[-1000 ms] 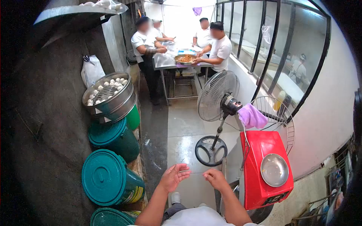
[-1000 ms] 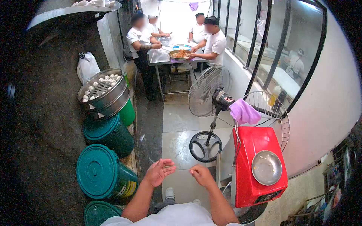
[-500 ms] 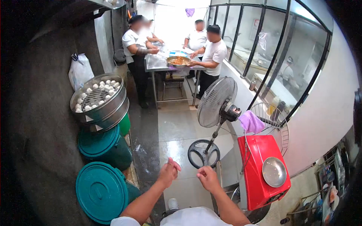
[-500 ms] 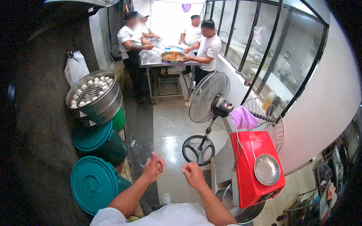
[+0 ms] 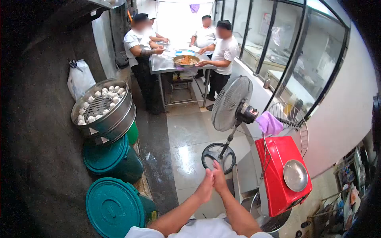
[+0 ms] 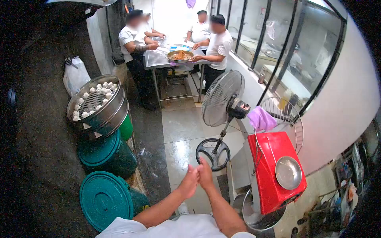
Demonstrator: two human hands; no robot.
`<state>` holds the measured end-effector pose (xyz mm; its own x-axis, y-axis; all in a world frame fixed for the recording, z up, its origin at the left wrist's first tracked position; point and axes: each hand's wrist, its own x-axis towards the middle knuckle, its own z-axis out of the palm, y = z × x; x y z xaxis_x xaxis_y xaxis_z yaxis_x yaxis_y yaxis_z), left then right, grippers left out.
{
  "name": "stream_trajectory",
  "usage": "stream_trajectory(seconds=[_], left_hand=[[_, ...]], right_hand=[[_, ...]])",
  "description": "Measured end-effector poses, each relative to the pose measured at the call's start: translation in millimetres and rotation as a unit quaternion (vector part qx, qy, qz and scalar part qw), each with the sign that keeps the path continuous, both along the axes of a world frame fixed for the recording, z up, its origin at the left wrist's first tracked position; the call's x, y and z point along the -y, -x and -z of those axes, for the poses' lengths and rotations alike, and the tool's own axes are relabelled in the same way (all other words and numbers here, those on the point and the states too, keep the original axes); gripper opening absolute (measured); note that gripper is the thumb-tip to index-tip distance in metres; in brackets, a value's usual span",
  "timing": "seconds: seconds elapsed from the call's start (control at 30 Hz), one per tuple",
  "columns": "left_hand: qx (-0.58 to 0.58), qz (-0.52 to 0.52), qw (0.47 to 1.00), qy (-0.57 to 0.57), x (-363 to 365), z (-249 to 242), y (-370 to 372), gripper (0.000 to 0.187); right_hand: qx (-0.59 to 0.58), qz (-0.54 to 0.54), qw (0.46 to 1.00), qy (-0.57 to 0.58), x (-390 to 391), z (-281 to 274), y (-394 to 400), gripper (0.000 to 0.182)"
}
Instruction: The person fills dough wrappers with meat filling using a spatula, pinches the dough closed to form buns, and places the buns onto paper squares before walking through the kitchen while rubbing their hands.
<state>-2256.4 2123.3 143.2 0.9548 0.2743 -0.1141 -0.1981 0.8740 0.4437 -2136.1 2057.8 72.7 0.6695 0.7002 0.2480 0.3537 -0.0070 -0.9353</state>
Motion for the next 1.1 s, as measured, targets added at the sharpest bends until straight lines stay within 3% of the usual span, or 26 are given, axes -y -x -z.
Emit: stream_trajectory(seconds=[0.03, 0.07, 0.1, 0.17, 0.2, 0.23, 0.27, 0.33, 0.37, 0.43, 0.5, 0.53, 0.57, 0.63, 0.73, 0.8, 0.87, 0.93, 1.03, 1.1], left_hand=[[-0.044, 0.039, 0.994, -0.087, -2, 14, -1, 0.090], [-0.044, 0.031, 0.995, -0.090, -6, 13, 6, 0.090], [-0.018, 0.061, 0.997, -0.035, -7, 10, 26, 0.085], [0.005, 0.092, 0.995, 0.023, -8, 15, 46, 0.080], [-0.040, 0.056, 0.998, -0.009, -9, 23, 49, 0.072], [-0.085, 0.021, 0.995, -0.042, -7, 33, 51, 0.065], [-0.085, 0.024, 0.995, -0.041, -7, 48, 47, 0.065], [-0.090, 0.008, 0.996, -0.030, -7, 76, 35, 0.053], [-0.091, 0.011, 0.995, -0.028, -2, 73, 31, 0.053], [-0.173, 0.039, 0.970, -0.164, 8, 58, 15, 0.048], [-0.126, 0.079, 0.976, -0.158, 21, 39, 12, 0.048], [-0.082, 0.117, 0.979, -0.148, 28, 34, 11, 0.049], [-0.083, 0.118, 0.978, -0.151, 35, 36, 9, 0.049], [0.003, 0.168, 0.983, -0.079, 50, 44, 7, 0.052], [-0.014, 0.200, 0.979, -0.046, 76, 44, 7, 0.057], [-0.049, 0.181, 0.981, -0.059, 95, 40, 9, 0.057], [-0.093, 0.165, 0.979, -0.073, 107, 39, 14, 0.058], [-0.160, 0.109, 0.979, -0.059, 119, 41, 19, 0.059], [-0.163, 0.084, 0.982, -0.042, 137, 46, 27, 0.059], [-0.168, 0.068, 0.983, -0.034, 156, 44, 24, 0.057]], right_hand=[[-0.367, 0.036, 0.929, 0.001, 6, 43, -15, 0.042], [-0.179, 0.035, 0.978, 0.102, 23, 70, -28, 0.037], [0.009, 0.037, 0.979, 0.200, 49, 92, -31, 0.033], [0.013, 0.074, 0.978, 0.196, 85, 125, -27, 0.024], [0.010, 0.074, 0.977, 0.200, 87, 113, -19, 0.024], [-0.179, 0.077, 0.966, 0.171, 92, 100, -8, 0.021], [-0.358, 0.081, 0.921, 0.134, 91, 78, 1, 0.018], [-0.329, 0.047, 0.934, 0.132, 83, 54, 13, 0.018], [-0.303, 0.007, 0.944, 0.129, 79, 40, 21, 0.018], [-0.288, -0.011, 0.953, 0.093, 77, -6, 27, 0.020], [-0.329, -0.025, 0.944, 0.033, 81, -35, 22, 0.028], [-0.406, -0.024, 0.913, 0.039, 92, -25, 11, 0.038], [-0.407, -0.024, 0.912, 0.036, 108, -22, 6, 0.038], [-0.457, -0.133, 0.879, 0.019, 132, -22, -5, 0.042], [-0.509, -0.169, 0.843, 0.026, 171, -38, 2, 0.039], [-0.532, -0.178, 0.827, 0.042, 199, -21, -4, 0.037], [-0.473, -0.259, 0.798, 0.271, 240, 28, -9, 0.044], [-0.473, -0.281, 0.780, 0.299, 269, 52, -4, 0.038], [-0.462, -0.287, 0.755, 0.367, 300, 70, 0, 0.033], [-0.454, -0.331, 0.762, 0.322, 306, 71, -2, 0.050]])
